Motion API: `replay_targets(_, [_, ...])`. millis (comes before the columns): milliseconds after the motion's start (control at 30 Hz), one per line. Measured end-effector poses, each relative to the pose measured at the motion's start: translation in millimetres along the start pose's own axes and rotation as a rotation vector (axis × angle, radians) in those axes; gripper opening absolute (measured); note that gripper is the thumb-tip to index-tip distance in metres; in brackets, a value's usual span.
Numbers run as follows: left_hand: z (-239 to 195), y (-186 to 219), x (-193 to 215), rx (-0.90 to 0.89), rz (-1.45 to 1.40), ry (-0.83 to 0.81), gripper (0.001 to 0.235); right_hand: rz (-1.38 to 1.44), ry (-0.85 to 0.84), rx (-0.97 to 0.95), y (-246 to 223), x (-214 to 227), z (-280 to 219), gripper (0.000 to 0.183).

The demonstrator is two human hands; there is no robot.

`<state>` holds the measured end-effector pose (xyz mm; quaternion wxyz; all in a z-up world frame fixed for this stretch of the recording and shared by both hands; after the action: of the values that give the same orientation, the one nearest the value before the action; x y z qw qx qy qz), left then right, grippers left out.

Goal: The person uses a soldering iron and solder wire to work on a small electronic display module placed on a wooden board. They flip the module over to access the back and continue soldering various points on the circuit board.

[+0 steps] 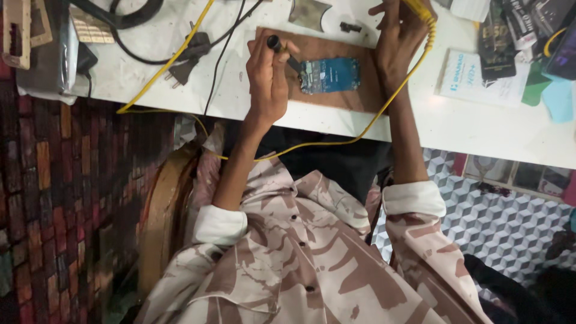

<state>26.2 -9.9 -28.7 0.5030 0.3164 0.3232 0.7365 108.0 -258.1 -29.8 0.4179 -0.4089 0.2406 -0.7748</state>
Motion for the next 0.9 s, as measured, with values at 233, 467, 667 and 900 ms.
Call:
replay_targets(233, [-17, -5, -1, 0.089, -0.096, 0.097, 0.033, 0.180, -0.034, -0.140, -1, -1, -8, 0.020])
replay_targets(467, [-17, -8, 1, 0.072, -0.249, 0.166, 0.038, -0.236, -0.084, 0.122, -14, 1, -5, 0.013])
replay_targets(667, [-17, -11, 2, 0.103, -0.305, 0.147, 0.036, -0.067, -0.060, 0.020, -16, 1, -6, 0.015])
replay_targets(900, [-16, -9, -1, 0.048, -0.267, 0.075, 0.038, -0.314, -0.088, 0.212, 0, 1, -9, 0.021])
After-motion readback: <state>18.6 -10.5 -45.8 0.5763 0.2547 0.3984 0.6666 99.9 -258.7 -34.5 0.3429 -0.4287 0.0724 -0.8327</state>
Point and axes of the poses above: each hand's wrist, its own z-axis towards the middle knuckle, its own x-axis out of the back of the hand, y = z × x, the point moved 3 cm from there along z, towards the middle knuckle, and after that the axes turned 2 degrees about y, right-handed, at the moved point
